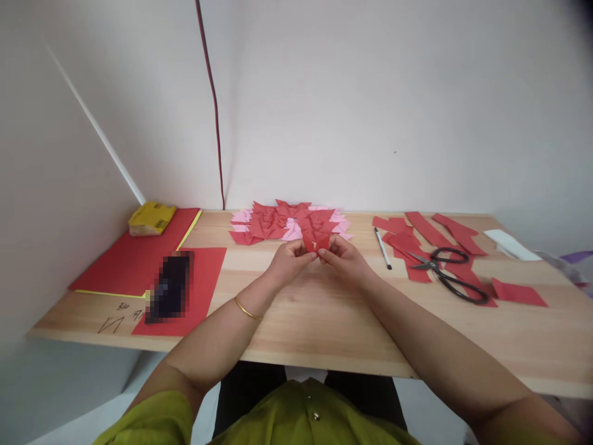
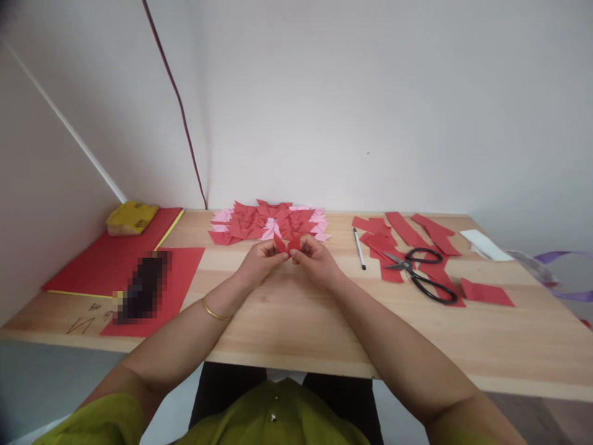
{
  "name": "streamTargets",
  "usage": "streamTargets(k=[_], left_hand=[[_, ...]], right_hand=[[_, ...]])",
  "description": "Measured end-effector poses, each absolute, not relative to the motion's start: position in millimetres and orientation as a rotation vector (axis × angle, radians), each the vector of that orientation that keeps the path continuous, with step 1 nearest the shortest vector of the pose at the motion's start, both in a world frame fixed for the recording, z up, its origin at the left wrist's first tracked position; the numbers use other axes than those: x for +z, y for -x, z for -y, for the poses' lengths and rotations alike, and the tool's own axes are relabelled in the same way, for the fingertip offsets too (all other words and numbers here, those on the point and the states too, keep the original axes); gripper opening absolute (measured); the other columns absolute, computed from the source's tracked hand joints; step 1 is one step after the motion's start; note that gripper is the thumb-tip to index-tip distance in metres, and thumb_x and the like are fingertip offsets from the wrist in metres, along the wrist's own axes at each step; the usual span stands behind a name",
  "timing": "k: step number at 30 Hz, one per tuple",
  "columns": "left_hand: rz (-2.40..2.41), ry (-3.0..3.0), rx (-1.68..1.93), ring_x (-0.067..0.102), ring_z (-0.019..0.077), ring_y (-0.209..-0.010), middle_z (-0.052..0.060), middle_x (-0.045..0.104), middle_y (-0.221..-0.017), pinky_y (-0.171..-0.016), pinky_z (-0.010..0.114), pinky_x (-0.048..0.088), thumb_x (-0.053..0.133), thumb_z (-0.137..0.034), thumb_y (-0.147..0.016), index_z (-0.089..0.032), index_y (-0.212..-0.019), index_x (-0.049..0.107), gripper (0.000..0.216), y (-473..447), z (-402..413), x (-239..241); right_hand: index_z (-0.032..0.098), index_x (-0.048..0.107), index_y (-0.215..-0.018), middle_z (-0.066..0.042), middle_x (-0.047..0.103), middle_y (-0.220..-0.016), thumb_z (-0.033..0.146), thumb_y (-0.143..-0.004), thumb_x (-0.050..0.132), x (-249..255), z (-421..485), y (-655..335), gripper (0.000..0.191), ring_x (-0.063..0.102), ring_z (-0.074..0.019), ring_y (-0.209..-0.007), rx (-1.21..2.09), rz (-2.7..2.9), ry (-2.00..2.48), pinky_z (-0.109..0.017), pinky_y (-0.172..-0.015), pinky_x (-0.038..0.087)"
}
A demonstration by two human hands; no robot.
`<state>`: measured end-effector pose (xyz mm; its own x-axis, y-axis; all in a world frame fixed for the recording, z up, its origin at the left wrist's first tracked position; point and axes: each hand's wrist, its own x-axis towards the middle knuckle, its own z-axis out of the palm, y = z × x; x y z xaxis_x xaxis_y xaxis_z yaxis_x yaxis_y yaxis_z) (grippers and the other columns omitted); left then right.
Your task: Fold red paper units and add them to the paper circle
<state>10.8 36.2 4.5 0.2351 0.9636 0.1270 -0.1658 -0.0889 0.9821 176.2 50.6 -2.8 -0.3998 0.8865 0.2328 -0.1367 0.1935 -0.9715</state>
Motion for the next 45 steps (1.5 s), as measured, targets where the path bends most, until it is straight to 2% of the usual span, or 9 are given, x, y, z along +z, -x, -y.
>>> streamTargets(k=[4,9,12,17,27,33,39,45], left_hand=[[-0.901,-1.147,1.173,0.052,0.0092,-0.062,0.001,0.063,-0.069,-0.063,0.023,0.04,0.073,-0.027,-0.065,-0.012,-0.081,0.067,0.022,-13.9,-33.3,4.6],[-0.93,-1.028,1.199,0.051,0.0087,-0.057,0.001,0.061,-0.061,-0.059,0.023,0.04,0.074,-0.025,-0.062,-0.011,-0.069,0.067,0.017,-16.4,-31.5,5.9],[-0.934,-0.97,1.211,0.051,0.0089,-0.055,0.001,0.062,-0.06,-0.057,0.023,0.04,0.073,-0.024,-0.061,-0.011,-0.069,0.067,0.017,-17.7,-30.6,7.8],[-0.919,-0.963,1.235,0.054,0.0096,-0.056,0.001,0.064,-0.06,-0.057,0.023,0.04,0.071,-0.023,-0.062,-0.012,-0.067,0.067,0.013,-19.6,-29.6,8.5],[-0.961,-0.926,1.348,0.055,0.0097,-0.055,0.001,0.064,-0.06,-0.056,0.023,0.042,0.064,-0.018,-0.063,-0.013,-0.064,0.066,0.006,-28.8,-25.7,9.3],[-0.949,-0.839,1.304,0.052,0.0097,-0.051,0.001,0.06,-0.054,-0.053,0.023,0.041,0.063,-0.018,-0.06,-0.012,-0.058,0.063,0.007,-25.7,-28.5,6.6],[-0.984,-0.825,1.249,0.054,0.0112,-0.054,0.002,0.06,-0.056,-0.054,0.024,0.042,0.068,-0.031,-0.063,-0.012,-0.06,0.063,0.02,-21.2,-30.5,8.4],[-1.036,-0.935,1.271,0.055,0.0111,-0.054,0.002,0.061,-0.054,-0.058,0.025,0.043,0.07,-0.027,-0.062,-0.012,-0.055,0.061,0.019,-21.1,-28.7,11.5]], right_hand=[[0.02,0.048,-0.072,0.004,0.052,-0.062,0.037,-0.077,0.066,-0.5,-49.9,-175.3,0.025,0.047,-0.0099,-0.058,1.364,1.54,0.798,-0.024,-0.057,0.036],[0.02,0.052,-0.076,0.002,0.057,-0.068,0.036,-0.076,0.067,1.6,-46.3,-173.0,0.022,0.052,-0.0107,-0.061,1.403,1.555,0.808,-0.025,-0.058,0.04],[0.02,0.053,-0.081,0.001,0.059,-0.072,0.036,-0.077,0.066,1.7,-44.3,-172.7,0.022,0.055,-0.0118,-0.065,1.377,1.557,0.794,-0.026,-0.061,0.043],[0.021,0.053,-0.086,0.003,0.057,-0.067,0.035,-0.077,0.065,0.9,-42.0,-171.5,0.021,0.054,-0.0113,-0.061,1.301,1.52,0.825,-0.026,-0.06,0.043],[0.021,0.055,-0.078,0.003,0.056,-0.063,0.034,-0.075,0.065,-9.1,-39.0,-164.8,0.017,0.053,-0.0111,-0.058,1.362,1.338,0.847,-0.025,-0.056,0.042],[0.02,0.059,-0.078,0.001,0.06,-0.07,0.03,-0.078,0.062,-0.8,-39.4,-167.7,0.01,0.055,-0.011,-0.065,1.259,1.531,0.814,-0.026,-0.066,0.045],[0.019,0.059,-0.078,0.0,0.061,-0.073,0.028,-0.08,0.059,-1.2,-40.5,-169.6,0.009,0.056,-0.0117,-0.068,1.134,1.614,0.804,-0.026,-0.067,0.045],[0.021,0.058,-0.085,0.0,0.062,-0.078,0.028,-0.081,0.058,-1.6,-40.3,-171.6,0.008,0.059,-0.0128,-0.074,1.248,1.598,0.79,-0.029,-0.073,0.046]])
